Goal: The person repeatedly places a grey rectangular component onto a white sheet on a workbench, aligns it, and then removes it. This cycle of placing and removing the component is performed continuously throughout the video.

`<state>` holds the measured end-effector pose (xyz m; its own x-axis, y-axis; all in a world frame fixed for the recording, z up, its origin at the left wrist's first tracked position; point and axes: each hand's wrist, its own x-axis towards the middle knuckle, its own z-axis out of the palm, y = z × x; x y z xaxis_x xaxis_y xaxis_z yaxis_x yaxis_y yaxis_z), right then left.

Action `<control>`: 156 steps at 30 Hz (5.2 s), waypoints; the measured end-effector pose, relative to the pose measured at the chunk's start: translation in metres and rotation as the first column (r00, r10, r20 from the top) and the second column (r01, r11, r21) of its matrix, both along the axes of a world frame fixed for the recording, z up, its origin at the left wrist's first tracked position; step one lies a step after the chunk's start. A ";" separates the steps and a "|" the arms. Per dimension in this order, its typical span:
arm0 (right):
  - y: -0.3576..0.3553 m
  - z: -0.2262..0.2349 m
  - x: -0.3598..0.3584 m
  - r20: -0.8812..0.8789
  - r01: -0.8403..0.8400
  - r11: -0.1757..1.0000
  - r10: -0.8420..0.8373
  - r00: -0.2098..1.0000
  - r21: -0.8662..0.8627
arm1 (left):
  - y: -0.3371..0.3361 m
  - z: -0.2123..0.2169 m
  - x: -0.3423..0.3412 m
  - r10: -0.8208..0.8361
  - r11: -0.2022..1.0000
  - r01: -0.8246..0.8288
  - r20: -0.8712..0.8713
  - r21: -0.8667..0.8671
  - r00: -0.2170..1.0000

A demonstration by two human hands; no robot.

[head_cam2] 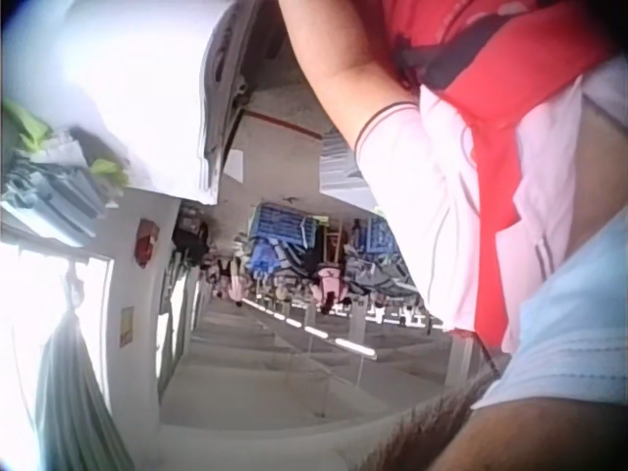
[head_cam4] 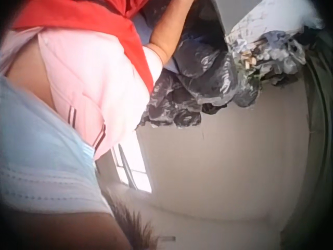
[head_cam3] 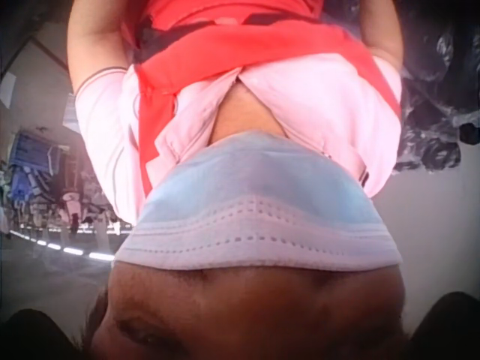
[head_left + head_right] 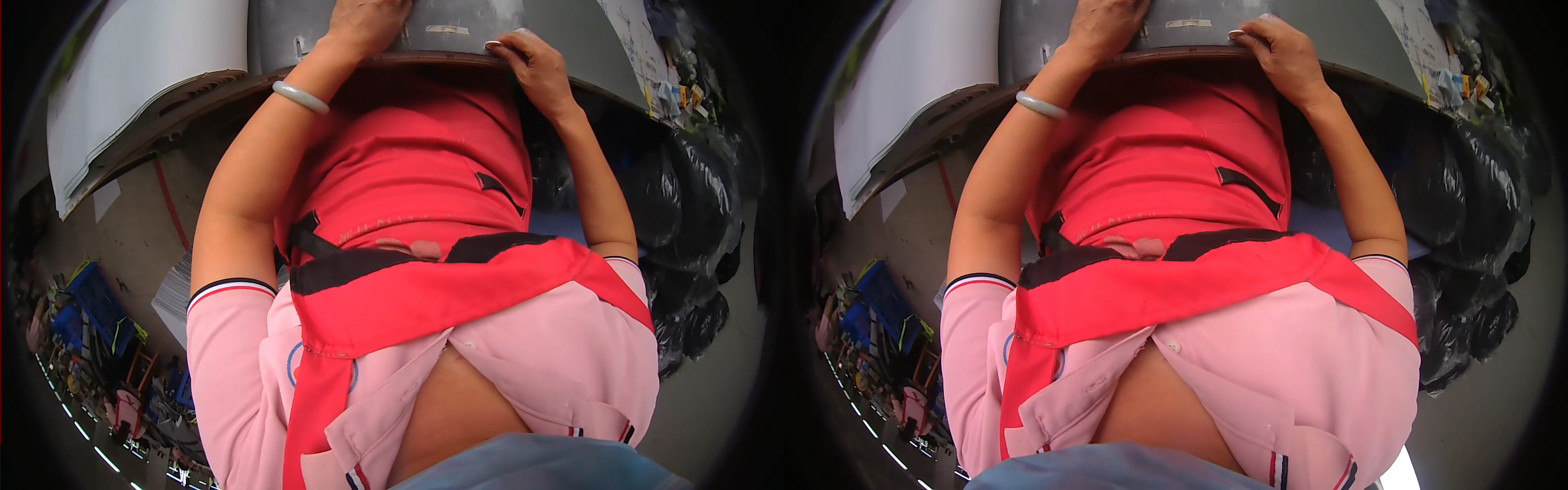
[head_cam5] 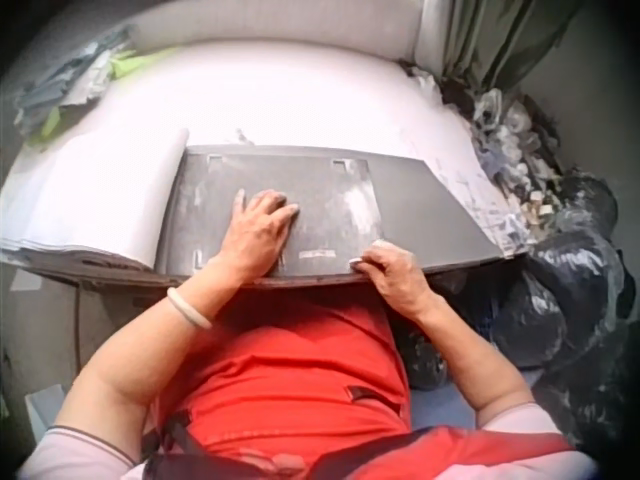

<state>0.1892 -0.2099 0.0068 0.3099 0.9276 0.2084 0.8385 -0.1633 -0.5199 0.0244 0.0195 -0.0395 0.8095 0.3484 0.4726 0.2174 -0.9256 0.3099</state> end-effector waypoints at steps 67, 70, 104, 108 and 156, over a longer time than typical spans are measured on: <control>0.309 0.004 -0.023 -0.036 -0.185 0.982 0.183 0.982 -0.046 | -0.004 -0.005 -0.001 0.069 0.998 -0.069 -0.067 -0.001 0.995; 0.326 -0.009 -0.028 0.044 -0.203 0.979 0.205 0.978 -0.033 | -0.004 -0.006 0.001 0.019 0.997 -0.021 -0.023 -0.076 1.000; 0.216 0.017 -0.123 -0.237 -0.341 0.745 0.248 0.939 -0.572 | -0.016 -0.030 0.006 0.144 0.990 -0.142 0.084 -0.027 0.986; 0.203 -0.012 -0.149 0.635 0.186 0.938 0.045 0.771 -0.292 | -0.013 -0.029 0.005 0.128 0.991 -0.129 0.013 0.048 0.992; 0.062 -0.036 0.150 -0.818 0.253 0.967 -0.157 0.554 -0.015 | -0.061 0.017 -0.019 -0.240 0.938 0.299 0.295 -0.174 0.925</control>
